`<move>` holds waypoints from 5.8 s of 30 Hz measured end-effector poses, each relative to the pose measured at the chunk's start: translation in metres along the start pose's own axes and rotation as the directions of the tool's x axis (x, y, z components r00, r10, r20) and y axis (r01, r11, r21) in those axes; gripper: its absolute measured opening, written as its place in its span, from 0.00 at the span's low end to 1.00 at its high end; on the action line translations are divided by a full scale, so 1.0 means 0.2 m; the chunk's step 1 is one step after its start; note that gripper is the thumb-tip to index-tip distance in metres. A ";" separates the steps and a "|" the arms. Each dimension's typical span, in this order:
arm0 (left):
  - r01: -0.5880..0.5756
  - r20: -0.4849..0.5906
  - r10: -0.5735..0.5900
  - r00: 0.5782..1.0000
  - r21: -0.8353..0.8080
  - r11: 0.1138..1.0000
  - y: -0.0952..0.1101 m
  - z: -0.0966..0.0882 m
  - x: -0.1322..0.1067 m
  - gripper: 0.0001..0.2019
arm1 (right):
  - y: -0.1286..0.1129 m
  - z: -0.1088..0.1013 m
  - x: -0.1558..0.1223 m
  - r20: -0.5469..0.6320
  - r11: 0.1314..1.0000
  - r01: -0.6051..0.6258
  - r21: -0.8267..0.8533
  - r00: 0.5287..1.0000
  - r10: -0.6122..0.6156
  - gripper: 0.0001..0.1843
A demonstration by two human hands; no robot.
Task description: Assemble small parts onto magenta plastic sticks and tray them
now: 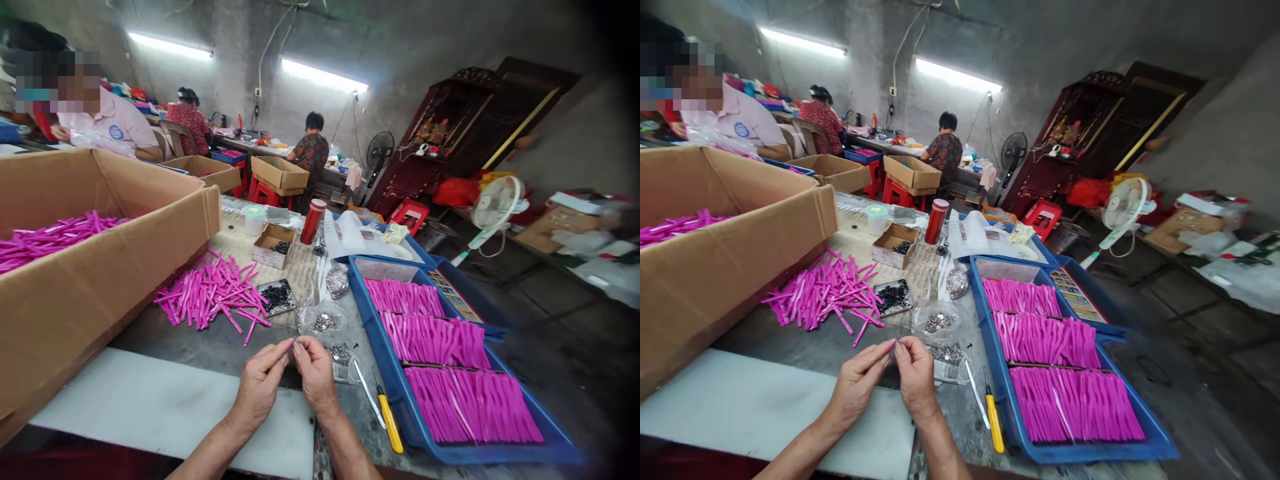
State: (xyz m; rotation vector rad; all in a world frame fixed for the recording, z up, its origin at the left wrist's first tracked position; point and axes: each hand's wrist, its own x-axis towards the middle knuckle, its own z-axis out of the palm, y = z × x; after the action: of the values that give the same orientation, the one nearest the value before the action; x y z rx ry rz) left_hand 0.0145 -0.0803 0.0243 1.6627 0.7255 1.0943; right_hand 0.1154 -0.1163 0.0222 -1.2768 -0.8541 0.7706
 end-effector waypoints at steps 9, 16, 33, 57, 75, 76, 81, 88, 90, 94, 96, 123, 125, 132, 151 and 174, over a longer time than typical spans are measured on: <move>0.007 -0.047 -0.006 0.999 0.019 1.000 -0.04 0.00 0.03 0.12 | 0.04 0.00 0.01 -0.101 0.999 0.035 -0.024 0.994 -0.037 0.07; 0.026 -0.039 -0.025 0.999 0.024 0.999 -0.09 -0.01 0.04 0.14 | 0.05 0.01 0.02 -0.094 0.995 -0.016 0.101 0.995 0.025 0.08; -0.030 -0.012 0.030 0.999 0.037 0.999 0.00 0.02 0.01 0.11 | 0.00 -0.02 -0.01 -0.013 0.999 0.007 0.040 1.000 -0.006 0.11; 0.015 -0.014 -0.016 1.000 -0.042 0.999 0.03 0.03 -0.01 0.12 | 0.00 -0.02 -0.01 -0.020 1.000 0.021 0.021 1.000 -0.020 0.12; 0.050 -0.012 -0.050 0.999 -0.055 0.997 0.02 0.04 -0.02 0.12 | 0.01 -0.02 -0.01 -0.011 1.000 -0.021 0.013 1.000 0.022 0.16; 0.049 -0.011 -0.050 0.999 -0.053 0.997 0.01 0.04 -0.02 0.12 | 0.01 -0.02 -0.01 -0.003 0.999 -0.030 0.018 1.000 0.030 0.17; 0.074 -0.012 -0.075 0.997 -0.049 0.996 0.00 0.03 -0.02 0.12 | 0.01 -0.02 -0.02 0.011 0.996 -0.043 0.081 0.999 0.043 0.14; 0.102 -0.005 -0.103 0.995 -0.087 0.991 0.01 0.03 -0.03 0.12 | 0.02 -0.01 -0.02 -0.015 0.999 -0.004 0.043 1.000 0.005 0.12; 0.096 -0.013 -0.098 0.995 -0.088 0.991 0.01 0.03 -0.03 0.12 | 0.03 -0.02 -0.01 0.012 0.999 -0.021 0.027 1.000 0.020 0.15; 0.098 -0.020 -0.099 0.995 -0.071 0.993 0.02 0.03 -0.02 0.12 | 0.02 -0.02 -0.01 0.034 0.998 -0.037 0.049 0.999 0.035 0.15; 0.101 -0.015 -0.102 0.995 -0.069 0.993 0.02 0.03 -0.02 0.12 | 0.00 -0.01 -0.02 0.018 0.997 -0.022 0.071 1.000 0.021 0.11; 0.097 -0.006 -0.097 0.995 -0.083 0.992 0.01 0.03 -0.04 0.12 | 0.02 -0.02 -0.02 0.028 0.998 -0.017 0.062 0.999 0.016 0.12; 0.103 -0.003 -0.104 0.995 -0.087 0.991 0.01 0.03 -0.04 0.12 | 0.01 -0.02 -0.02 0.012 0.998 -0.002 0.063 1.000 0.001 0.10; 0.130 0.008 -0.130 0.992 -0.094 0.987 0.02 0.03 -0.04 0.12 | 0.01 -0.02 -0.02 0.042 0.999 -0.029 0.024 0.999 0.028 0.17; 0.089 -0.012 -0.090 0.996 -0.085 0.992 0.01 0.03 -0.03 0.12 | 0.00 -0.02 -0.02 -0.012 0.998 0.013 0.066 1.000 -0.012 0.09; 0.092 -0.011 -0.093 0.996 -0.073 0.993 0.02 0.03 -0.03 0.12 | 0.02 -0.02 -0.02 0.004 0.998 0.000 0.070 1.000 0.000 0.10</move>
State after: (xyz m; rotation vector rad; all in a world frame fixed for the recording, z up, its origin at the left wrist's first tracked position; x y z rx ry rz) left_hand 0.0180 -0.0895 0.0253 1.5467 0.7564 1.0558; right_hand 0.1163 -0.1219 0.0178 -1.2141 -0.8237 0.7965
